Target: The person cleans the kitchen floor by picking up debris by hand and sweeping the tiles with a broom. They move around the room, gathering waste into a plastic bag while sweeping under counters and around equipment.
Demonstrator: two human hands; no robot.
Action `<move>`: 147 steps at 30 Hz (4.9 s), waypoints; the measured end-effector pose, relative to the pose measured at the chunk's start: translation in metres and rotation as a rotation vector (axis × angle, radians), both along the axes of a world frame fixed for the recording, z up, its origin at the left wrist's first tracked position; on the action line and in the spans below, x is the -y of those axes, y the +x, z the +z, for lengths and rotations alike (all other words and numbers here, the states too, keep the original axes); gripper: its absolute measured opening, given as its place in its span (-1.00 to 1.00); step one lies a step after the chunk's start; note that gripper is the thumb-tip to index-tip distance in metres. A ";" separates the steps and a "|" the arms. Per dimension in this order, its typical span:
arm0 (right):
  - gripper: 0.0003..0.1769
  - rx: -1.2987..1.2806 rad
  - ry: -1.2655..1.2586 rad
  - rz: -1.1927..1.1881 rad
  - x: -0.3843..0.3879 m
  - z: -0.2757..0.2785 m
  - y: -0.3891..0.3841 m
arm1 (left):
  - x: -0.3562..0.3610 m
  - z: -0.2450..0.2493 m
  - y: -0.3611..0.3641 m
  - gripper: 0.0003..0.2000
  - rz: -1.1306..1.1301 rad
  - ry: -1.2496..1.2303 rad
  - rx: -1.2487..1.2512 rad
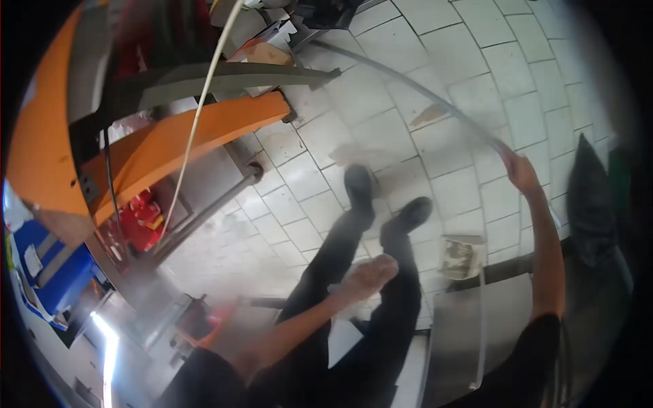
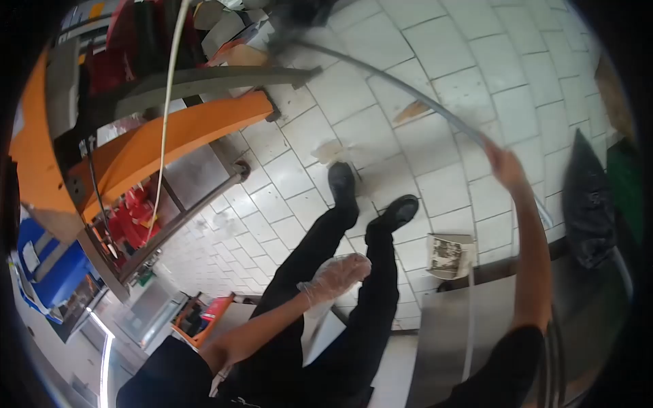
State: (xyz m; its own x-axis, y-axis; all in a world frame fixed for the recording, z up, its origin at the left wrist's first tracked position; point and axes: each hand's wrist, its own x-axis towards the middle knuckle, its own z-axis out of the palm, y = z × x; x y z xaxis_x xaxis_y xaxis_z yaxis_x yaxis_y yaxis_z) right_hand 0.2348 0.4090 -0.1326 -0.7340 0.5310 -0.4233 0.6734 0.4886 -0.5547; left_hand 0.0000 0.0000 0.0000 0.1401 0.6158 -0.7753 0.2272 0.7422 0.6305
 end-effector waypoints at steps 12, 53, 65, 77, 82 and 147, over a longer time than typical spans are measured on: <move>-0.50 0.308 -0.385 -0.613 0.256 0.430 0.186 | 0.033 0.005 0.034 -0.77 0.489 -0.257 0.201; -0.37 0.076 -0.568 -1.665 0.368 0.192 0.044 | -0.163 -0.400 -0.050 -0.71 -0.261 0.853 -0.520; -0.34 0.058 -0.567 -1.658 0.376 0.184 0.023 | -0.006 -0.378 -0.059 -0.58 -0.426 0.512 -1.102; -0.29 0.067 -0.583 -1.597 0.382 0.169 0.037 | 0.049 -0.366 -0.038 -0.51 -1.171 0.541 -1.633; -0.27 0.032 -0.603 -1.628 0.381 0.171 0.031 | 0.032 -0.331 -0.067 -0.61 -0.459 0.500 -1.035; -0.36 0.346 -0.183 -1.272 0.372 0.176 0.065 | -0.004 -0.336 -0.061 -0.80 -0.632 0.863 -0.396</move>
State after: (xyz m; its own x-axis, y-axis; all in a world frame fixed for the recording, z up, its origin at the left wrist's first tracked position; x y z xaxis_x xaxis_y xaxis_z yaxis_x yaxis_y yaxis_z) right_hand 0.2998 0.0369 0.0436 0.3870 0.6780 -0.6249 0.7209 -0.6451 -0.2535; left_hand -0.0609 0.0045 -0.3356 0.4541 0.8713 -0.1860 0.7030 -0.2221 0.6756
